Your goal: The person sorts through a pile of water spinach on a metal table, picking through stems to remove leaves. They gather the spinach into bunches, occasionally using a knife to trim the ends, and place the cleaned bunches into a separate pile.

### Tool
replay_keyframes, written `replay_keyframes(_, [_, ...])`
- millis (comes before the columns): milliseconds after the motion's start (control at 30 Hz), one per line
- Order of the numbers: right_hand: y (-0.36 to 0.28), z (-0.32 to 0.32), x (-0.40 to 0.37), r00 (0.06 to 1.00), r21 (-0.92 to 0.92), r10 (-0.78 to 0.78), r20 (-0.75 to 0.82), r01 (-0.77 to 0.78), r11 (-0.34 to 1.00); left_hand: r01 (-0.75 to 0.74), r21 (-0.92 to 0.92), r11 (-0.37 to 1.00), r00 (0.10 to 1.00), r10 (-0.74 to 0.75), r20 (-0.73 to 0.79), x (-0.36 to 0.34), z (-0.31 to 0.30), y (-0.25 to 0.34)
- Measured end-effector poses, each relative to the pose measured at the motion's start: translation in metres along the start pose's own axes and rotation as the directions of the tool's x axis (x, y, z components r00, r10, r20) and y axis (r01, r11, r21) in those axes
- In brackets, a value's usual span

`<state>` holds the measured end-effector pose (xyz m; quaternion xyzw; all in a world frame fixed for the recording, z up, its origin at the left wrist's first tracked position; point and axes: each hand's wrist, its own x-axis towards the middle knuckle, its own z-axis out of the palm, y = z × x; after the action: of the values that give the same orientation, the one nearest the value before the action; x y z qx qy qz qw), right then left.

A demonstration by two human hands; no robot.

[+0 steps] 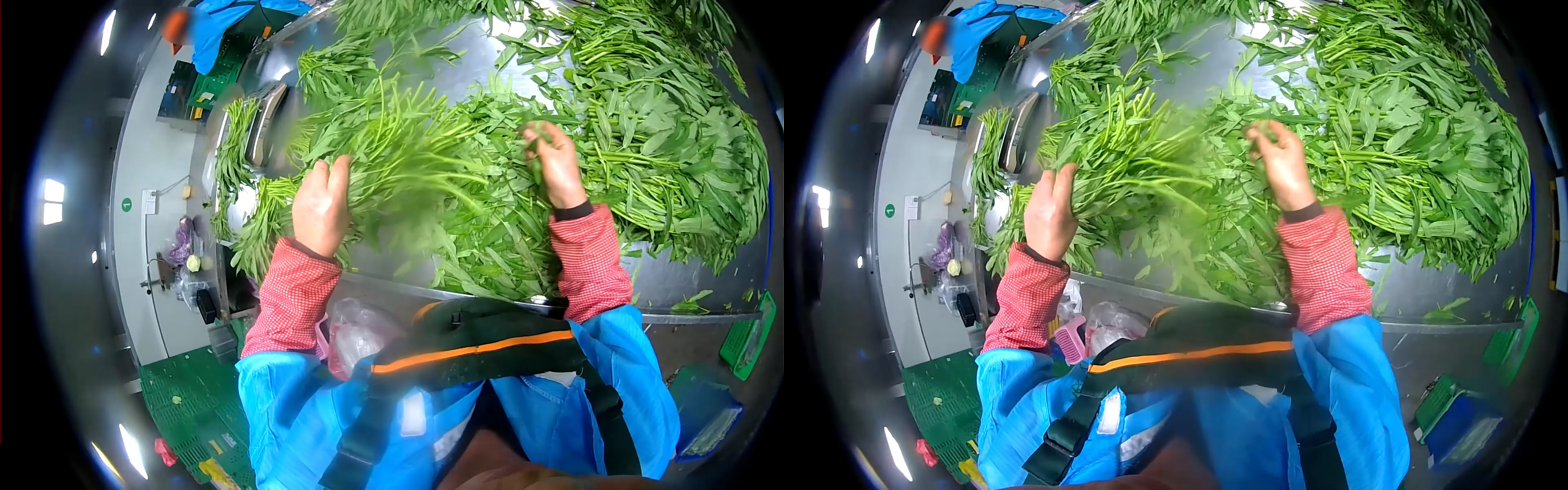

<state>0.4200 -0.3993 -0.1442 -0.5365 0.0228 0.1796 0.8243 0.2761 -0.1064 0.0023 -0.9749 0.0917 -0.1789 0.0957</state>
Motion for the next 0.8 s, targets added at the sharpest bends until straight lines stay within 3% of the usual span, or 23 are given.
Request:
replay_keyframes(33, [-0.004,-0.003,0.002,0.992,-0.121,-0.123,-0.020,0.120,0.985,-0.020,0.015,1.000,1.000,0.020,-0.011,-0.001,0.001,-0.002])
replay_keyframes(133, [-0.030,0.027,-0.012,0.940,-0.416,-0.298,0.167,0.341,0.843,-0.065,0.058,0.996,0.998,0.065,-0.011,0.003,-0.002,0.003])
replay_keyframes(167, [-0.039,0.044,-0.020,0.927,-0.538,-0.287,0.243,0.375,0.755,-0.088,0.056,0.995,0.996,0.089,-0.024,0.006,-0.001,0.006])
replay_keyframes(200, [-0.044,0.061,-0.027,0.928,-0.724,-0.235,0.289,0.373,0.581,-0.110,0.056,0.992,0.993,0.112,-0.037,0.010,0.000,0.009])
replay_keyframes(267, [-0.045,0.088,-0.036,0.885,-0.842,-0.212,0.415,0.462,0.279,-0.142,0.060,0.988,0.988,0.145,-0.043,0.016,0.000,0.017])
replay_keyframes(333, [-0.027,0.094,-0.031,0.864,-0.813,-0.239,0.443,0.500,0.299,-0.159,0.070,0.985,0.986,0.162,-0.029,0.020,-0.003,0.022])
replay_keyframes(367, [-0.017,0.091,-0.029,0.838,-0.781,-0.296,0.459,0.539,0.316,-0.154,0.067,0.986,0.987,0.156,-0.032,0.019,-0.003,0.021])
replay_keyframes(467, [0.018,0.066,-0.014,0.809,-0.602,-0.448,0.381,0.585,0.544,-0.124,0.089,0.988,0.992,0.126,-0.018,0.011,-0.003,0.011])
replay_keyframes(500, [0.011,0.059,-0.013,0.907,-0.545,-0.189,0.375,0.381,0.747,-0.112,0.070,0.991,0.993,0.114,-0.015,0.008,-0.003,0.010])
replay_keyframes(533, [-0.002,0.060,-0.024,0.903,-0.309,-0.251,0.348,0.364,0.879,-0.102,0.067,0.992,0.995,0.103,-0.004,0.006,-0.002,0.008])
replay_keyframes(600, [-0.017,0.043,-0.029,0.903,-0.084,-0.091,0.420,0.138,0.987,-0.083,0.064,0.994,0.996,0.082,0.019,0.001,-0.001,0.004])
replay_keyframes(633, [-0.014,0.035,-0.029,0.935,0.016,-0.103,0.339,0.104,0.994,-0.083,0.061,0.995,0.996,0.084,-0.004,-0.002,0.001,0.002])
replay_keyframes(667, [-0.018,0.022,-0.030,0.948,0.177,0.015,0.317,-0.074,0.981,-0.083,0.070,0.994,0.997,0.083,-0.007,-0.005,0.001,0.000])
replay_keyframes(733, [-0.019,-0.002,-0.016,0.886,0.487,-0.124,0.447,-0.124,0.864,-0.083,0.085,0.993,0.996,0.085,-0.015,-0.009,0.003,-0.003])
replay_keyframes(800, [-0.024,-0.016,-0.010,0.898,0.561,-0.169,0.406,-0.099,0.822,-0.087,0.085,0.993,0.995,0.090,-0.034,-0.012,0.002,-0.006])
